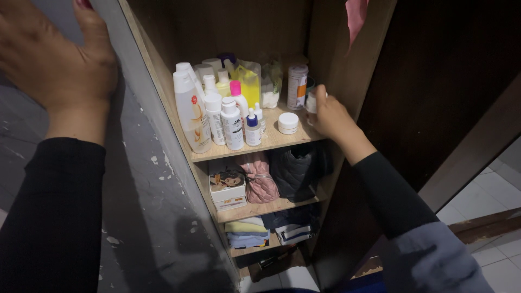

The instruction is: The recorder is organizing various items including toiletries, a small portable fan, sunglasses, and other accessories on a multi-tiered shelf.

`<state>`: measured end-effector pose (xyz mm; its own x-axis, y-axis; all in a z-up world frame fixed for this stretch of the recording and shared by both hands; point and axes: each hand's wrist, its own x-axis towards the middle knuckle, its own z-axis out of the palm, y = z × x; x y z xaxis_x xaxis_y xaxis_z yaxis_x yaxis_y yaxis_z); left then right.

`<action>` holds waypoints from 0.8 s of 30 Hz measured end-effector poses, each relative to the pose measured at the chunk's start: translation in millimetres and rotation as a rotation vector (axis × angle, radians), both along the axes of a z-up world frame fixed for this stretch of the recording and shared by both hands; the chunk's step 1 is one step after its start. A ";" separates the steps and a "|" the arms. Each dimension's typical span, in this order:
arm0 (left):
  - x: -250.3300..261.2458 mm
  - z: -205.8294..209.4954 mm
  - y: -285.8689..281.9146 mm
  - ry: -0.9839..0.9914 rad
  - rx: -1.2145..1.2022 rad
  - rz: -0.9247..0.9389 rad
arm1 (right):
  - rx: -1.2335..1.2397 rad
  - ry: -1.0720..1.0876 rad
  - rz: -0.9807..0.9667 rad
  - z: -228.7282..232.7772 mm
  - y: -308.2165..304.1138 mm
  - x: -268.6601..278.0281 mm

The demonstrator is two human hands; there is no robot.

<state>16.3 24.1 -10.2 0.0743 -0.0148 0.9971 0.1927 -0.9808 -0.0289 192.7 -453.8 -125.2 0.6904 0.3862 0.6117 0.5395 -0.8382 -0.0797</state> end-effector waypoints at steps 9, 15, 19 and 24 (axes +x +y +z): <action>-7.9 2.7 -10.9 -0.145 0.169 0.162 | 0.106 0.110 0.138 2.3 8.4 -22.3; 1.5 -1.3 0.7 -0.063 0.051 0.021 | 0.222 0.185 0.335 11.0 14.8 -9.3; -3.0 0.2 -3.2 -0.075 0.089 -0.032 | 0.240 0.231 0.284 11.0 23.4 13.2; -2.9 0.5 -6.5 -0.030 -0.035 -0.018 | 0.329 0.238 0.512 20.6 51.9 22.1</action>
